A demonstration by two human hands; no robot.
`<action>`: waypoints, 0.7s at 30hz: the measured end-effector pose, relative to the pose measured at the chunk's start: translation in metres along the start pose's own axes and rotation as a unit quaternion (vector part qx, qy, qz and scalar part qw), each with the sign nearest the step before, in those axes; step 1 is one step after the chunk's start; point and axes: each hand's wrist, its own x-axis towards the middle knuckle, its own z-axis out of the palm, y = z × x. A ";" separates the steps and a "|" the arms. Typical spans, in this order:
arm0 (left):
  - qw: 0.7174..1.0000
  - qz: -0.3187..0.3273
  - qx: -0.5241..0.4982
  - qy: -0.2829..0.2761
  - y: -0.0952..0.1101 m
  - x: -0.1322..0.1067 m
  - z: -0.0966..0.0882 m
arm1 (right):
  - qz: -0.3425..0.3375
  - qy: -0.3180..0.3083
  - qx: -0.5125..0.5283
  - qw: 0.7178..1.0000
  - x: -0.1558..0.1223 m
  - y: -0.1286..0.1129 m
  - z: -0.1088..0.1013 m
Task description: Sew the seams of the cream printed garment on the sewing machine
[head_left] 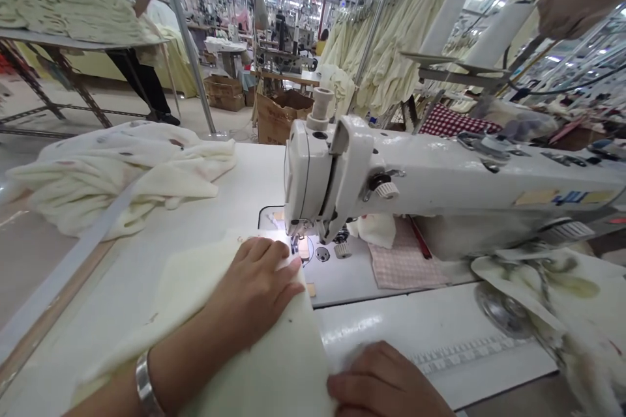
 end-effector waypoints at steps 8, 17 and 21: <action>0.998 -0.026 -0.052 -0.008 0.027 0.009 -0.027 | 0.016 -0.007 0.020 1.000 0.037 0.006 -0.001; 0.997 0.002 -0.010 0.074 0.096 -0.047 -0.025 | -0.034 0.055 0.078 0.995 0.037 0.001 -0.007; 0.996 0.076 0.024 0.030 0.083 -0.060 -0.015 | -0.065 -0.050 -0.053 0.995 0.022 0.000 -0.008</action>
